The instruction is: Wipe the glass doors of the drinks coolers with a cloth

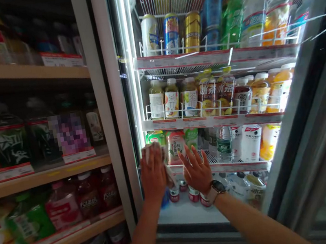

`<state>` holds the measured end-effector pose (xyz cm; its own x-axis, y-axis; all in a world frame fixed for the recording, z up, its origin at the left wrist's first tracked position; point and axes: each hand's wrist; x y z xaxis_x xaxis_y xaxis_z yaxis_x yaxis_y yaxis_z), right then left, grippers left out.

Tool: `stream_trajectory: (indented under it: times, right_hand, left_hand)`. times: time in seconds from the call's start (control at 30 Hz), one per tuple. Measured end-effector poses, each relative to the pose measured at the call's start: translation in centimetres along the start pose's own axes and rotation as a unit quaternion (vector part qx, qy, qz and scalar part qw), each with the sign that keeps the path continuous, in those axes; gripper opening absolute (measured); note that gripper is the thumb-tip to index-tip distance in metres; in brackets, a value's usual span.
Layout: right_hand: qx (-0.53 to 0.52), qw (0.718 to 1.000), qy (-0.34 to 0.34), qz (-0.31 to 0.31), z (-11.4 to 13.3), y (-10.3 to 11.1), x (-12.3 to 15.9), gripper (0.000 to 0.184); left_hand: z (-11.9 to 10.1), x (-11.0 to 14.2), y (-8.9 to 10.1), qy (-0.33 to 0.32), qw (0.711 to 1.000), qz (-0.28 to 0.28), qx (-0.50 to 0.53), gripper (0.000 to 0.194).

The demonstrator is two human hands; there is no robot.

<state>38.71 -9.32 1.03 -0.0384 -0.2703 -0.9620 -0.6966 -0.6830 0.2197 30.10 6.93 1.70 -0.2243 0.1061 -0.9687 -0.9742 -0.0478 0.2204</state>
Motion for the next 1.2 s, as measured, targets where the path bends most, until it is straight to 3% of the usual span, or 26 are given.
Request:
stream_trajectory:
  times: [0.1,0.2,0.3,0.37,0.47,0.53,0.6,0.7,0.8,0.9,1.07,1.2]
  right_hand:
    - [0.003,1.000,-0.001,0.003,0.0,0.1,0.0,0.063]
    - [0.006,1.000,-0.001,0.003,0.0,0.0,0.0,0.065]
    - [0.009,1.000,-0.002,0.000,0.0,-0.1,0.0,0.064]
    - [0.009,1.000,-0.002,0.002,-0.1,-0.1,0.1,0.062]
    - [0.008,1.000,0.002,0.011,-0.2,-0.1,0.2,0.062]
    - [0.005,1.000,0.002,0.009,-0.2,0.0,0.1,0.064]
    - [0.001,1.000,0.003,0.005,-0.2,0.1,0.1,0.067]
    - [0.004,1.000,0.003,0.003,-0.1,0.1,0.0,0.069]
    - [0.004,1.000,0.001,0.006,-0.1,0.1,0.0,0.070]
    - [0.006,1.000,-0.005,0.016,-0.1,0.1,0.0,0.070]
    - [0.005,1.000,-0.006,0.017,0.0,0.0,0.1,0.068]
    - [-0.001,1.000,-0.003,0.017,-0.1,0.1,-0.1,0.062]
  left_hand:
    - [2.8,-0.4,0.8,0.097,0.993,-0.059,0.015,0.062]
    - [2.4,0.6,-0.1,0.112,0.989,-0.094,0.028,0.061]
    - [-1.1,2.6,-1.8,0.065,0.994,-0.078,0.029,0.061]
    - [-3.7,4.1,-2.8,-0.007,0.999,-0.046,0.028,0.060]
    - [-5.3,5.4,-3.3,-0.095,0.995,-0.014,0.014,0.056]
    - [-4.2,5.6,-3.0,-0.128,0.992,-0.001,-0.003,0.053]
    - [-1.7,5.4,-2.4,-0.123,0.992,-0.001,-0.016,0.052]
    - [2.4,5.1,-1.4,-0.023,0.999,-0.038,-0.027,0.059]
    - [4.2,5.3,-1.1,0.069,0.995,-0.064,-0.027,0.059]
    - [2.5,6.0,-1.9,0.084,0.994,-0.069,-0.014,0.059]
    - [-3.1,6.3,-3.9,-0.038,0.998,-0.057,0.001,0.065]
    - [-4.1,4.9,-3.9,-0.072,0.996,-0.045,0.006,0.055]
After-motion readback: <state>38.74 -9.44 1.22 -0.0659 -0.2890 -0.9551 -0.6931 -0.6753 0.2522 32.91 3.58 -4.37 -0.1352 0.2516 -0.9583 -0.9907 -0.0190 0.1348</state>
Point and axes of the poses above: each hand's wrist, its own x-axis away from the middle knuckle, its own y-axis out of the back of the hand, z = x × y, and after that the axes turned 8 degrees about -y, right-handed
